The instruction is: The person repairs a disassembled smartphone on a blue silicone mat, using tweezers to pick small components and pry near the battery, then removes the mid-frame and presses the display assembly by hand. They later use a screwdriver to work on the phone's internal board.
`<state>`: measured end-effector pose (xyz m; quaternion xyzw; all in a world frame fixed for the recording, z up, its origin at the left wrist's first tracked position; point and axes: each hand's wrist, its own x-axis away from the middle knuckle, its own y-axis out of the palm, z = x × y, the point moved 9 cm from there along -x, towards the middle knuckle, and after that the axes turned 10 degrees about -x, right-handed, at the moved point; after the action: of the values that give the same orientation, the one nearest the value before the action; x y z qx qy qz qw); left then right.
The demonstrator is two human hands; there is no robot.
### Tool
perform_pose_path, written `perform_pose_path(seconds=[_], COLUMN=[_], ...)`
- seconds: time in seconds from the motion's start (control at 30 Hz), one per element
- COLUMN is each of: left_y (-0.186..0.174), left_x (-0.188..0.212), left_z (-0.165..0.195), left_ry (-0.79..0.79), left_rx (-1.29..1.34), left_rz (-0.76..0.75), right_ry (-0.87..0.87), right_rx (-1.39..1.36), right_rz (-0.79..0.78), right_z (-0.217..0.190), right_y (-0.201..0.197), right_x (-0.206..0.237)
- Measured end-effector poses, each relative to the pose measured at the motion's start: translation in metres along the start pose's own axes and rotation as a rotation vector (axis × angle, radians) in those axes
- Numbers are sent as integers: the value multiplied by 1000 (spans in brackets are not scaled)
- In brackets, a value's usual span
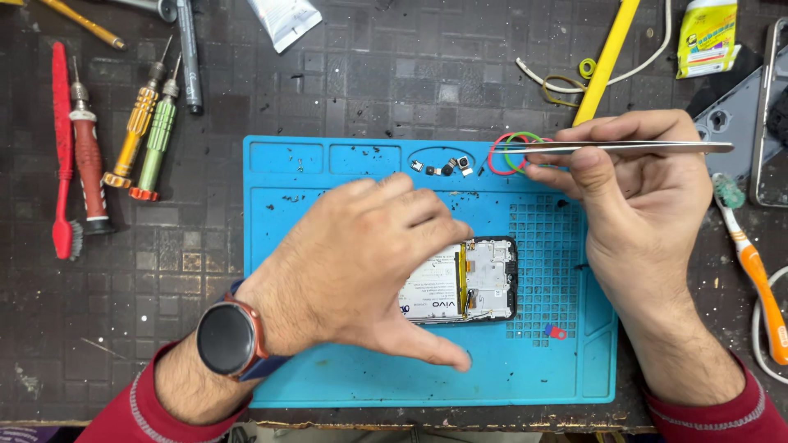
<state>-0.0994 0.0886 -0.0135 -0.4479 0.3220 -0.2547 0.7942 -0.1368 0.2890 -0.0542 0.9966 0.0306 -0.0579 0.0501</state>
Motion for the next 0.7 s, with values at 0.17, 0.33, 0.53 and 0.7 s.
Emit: perform_pose_path(seconds=[0.17, 0.33, 0.53, 0.7], left_y=[13, -72, -79, -66], left_x=[32, 6, 24, 35], left_z=[-26, -36, -27, -20], left_ry=[-114, -180, -160, -118], left_rx=[-111, -251, -317, -341], left_rz=[160, 249, 270, 246], right_ry=[-18, -21, -27, -30], right_rx=[-6, 44, 50, 81], right_rz=[-29, 22, 3, -11], right_z=[20, -59, -68, -61], right_y=[9, 25, 51, 46], right_x=[23, -10, 7, 24])
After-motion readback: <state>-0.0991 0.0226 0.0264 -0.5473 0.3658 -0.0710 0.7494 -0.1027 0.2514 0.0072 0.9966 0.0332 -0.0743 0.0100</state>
